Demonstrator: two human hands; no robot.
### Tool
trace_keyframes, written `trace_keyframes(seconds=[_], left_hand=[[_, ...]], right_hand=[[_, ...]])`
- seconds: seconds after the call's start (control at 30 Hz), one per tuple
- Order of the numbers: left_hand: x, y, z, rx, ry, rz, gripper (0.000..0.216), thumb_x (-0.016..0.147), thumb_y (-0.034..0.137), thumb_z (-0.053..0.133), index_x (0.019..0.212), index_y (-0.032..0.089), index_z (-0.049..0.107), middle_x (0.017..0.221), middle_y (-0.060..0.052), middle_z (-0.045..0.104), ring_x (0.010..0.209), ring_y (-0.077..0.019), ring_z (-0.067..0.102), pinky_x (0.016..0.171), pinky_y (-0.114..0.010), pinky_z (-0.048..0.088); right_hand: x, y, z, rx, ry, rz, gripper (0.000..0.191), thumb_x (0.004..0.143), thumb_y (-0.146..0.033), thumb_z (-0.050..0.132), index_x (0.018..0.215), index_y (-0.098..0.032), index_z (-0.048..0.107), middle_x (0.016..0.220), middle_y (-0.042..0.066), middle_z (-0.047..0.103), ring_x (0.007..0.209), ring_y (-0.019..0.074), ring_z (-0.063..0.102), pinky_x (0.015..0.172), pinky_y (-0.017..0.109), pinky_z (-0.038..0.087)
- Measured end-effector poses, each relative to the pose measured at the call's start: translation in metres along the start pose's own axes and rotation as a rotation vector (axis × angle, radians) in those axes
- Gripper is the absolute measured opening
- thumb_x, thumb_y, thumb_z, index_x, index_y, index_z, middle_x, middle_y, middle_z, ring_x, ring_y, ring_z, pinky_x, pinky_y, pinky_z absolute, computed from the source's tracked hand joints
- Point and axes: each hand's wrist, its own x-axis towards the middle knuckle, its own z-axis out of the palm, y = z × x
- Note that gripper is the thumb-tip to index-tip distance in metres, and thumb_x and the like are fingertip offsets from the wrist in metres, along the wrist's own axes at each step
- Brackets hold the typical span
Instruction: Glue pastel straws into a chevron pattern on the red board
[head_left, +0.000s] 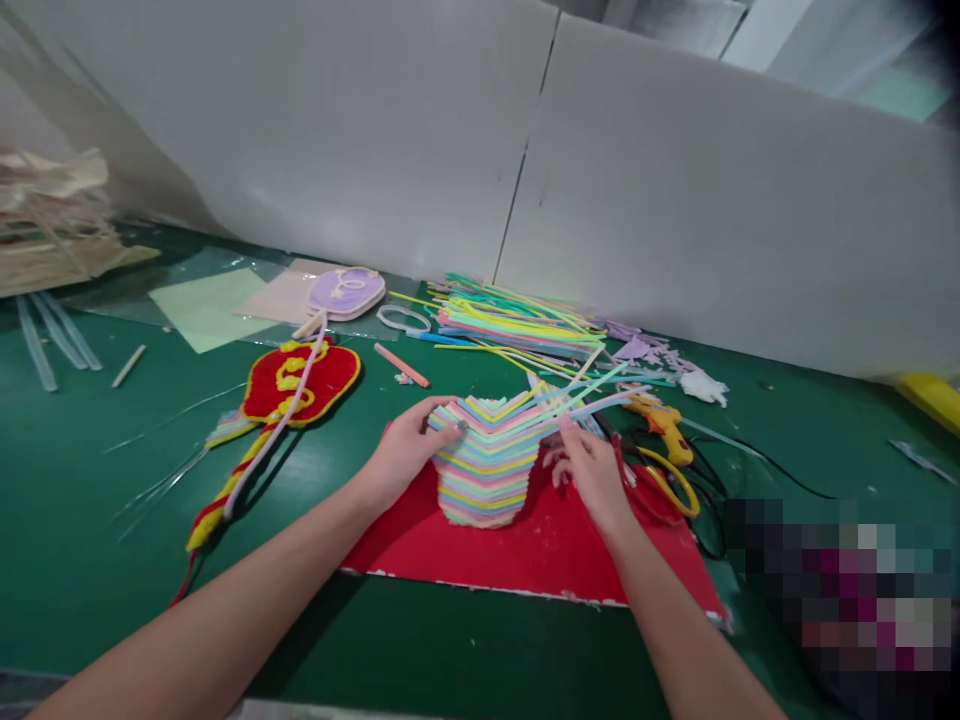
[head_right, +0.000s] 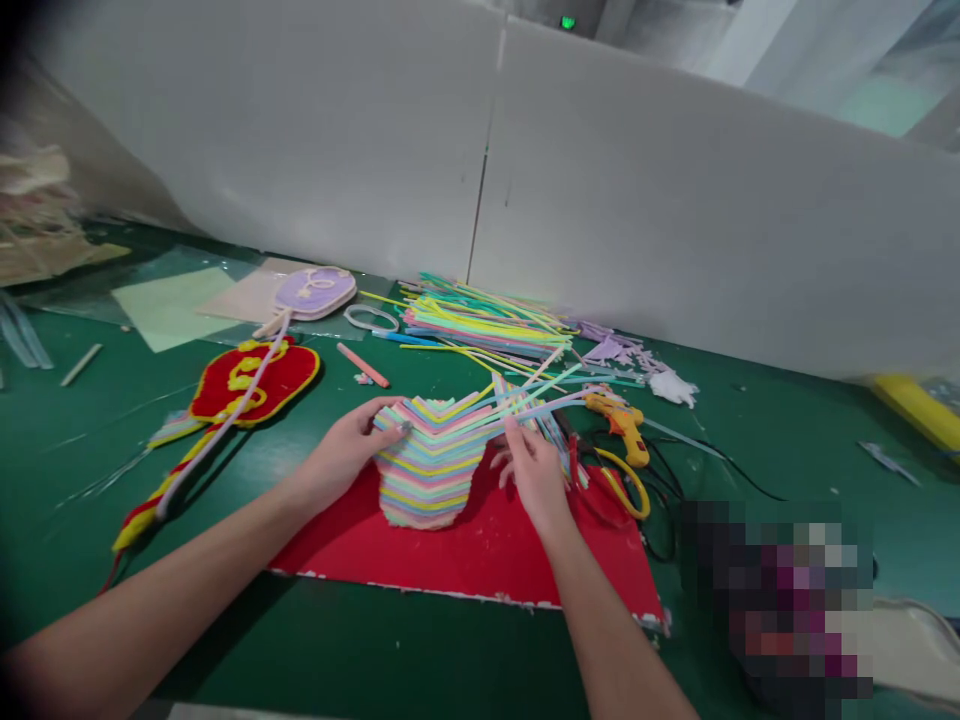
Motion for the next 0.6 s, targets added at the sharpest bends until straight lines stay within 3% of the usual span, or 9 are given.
trace_keyframes(seconds=[0.17, 0.3, 0.6], left_hand=[[-0.0022, 0.0057, 0.0032, -0.052, -0.004, -0.037, 0.051, 0.063, 0.045, 0.080, 0.104, 0.017, 0.068, 0.101, -0.006, 0.072, 0.096, -0.0246, 0.064, 0.082, -0.031, 0.050], [-0.0031, 0.0092, 0.0064, -0.145, 0.068, -0.084, 0.053, 0.064, 0.056, 0.075, 0.098, 0.015, 0.071, 0.096, -0.008, 0.074, 0.095, -0.0264, 0.066, 0.081, -0.033, 0.051], [-0.0011, 0.0036, 0.0051, -0.167, 0.076, -0.101, 0.053, 0.061, 0.057, 0.077, 0.093, 0.014, 0.073, 0.086, -0.008, 0.075, 0.086, -0.0245, 0.067, 0.077, -0.032, 0.051]], right_hand=[[-0.0032, -0.0016, 0.0089, 0.129, -0.120, 0.060, 0.050, 0.068, -0.064, 0.068, 0.058, -0.018, 0.053, 0.042, -0.003, 0.053, 0.030, 0.0072, 0.043, 0.030, 0.019, 0.027], [-0.0054, -0.0025, 0.0095, 0.157, -0.123, 0.064, 0.049, 0.070, -0.059, 0.069, 0.054, -0.016, 0.052, 0.041, -0.002, 0.053, 0.030, 0.0057, 0.042, 0.031, 0.018, 0.026], [-0.0050, -0.0044, 0.0108, 0.168, -0.118, 0.086, 0.049, 0.068, -0.059, 0.071, 0.053, -0.016, 0.053, 0.040, -0.002, 0.053, 0.030, 0.0064, 0.042, 0.032, 0.019, 0.027]])
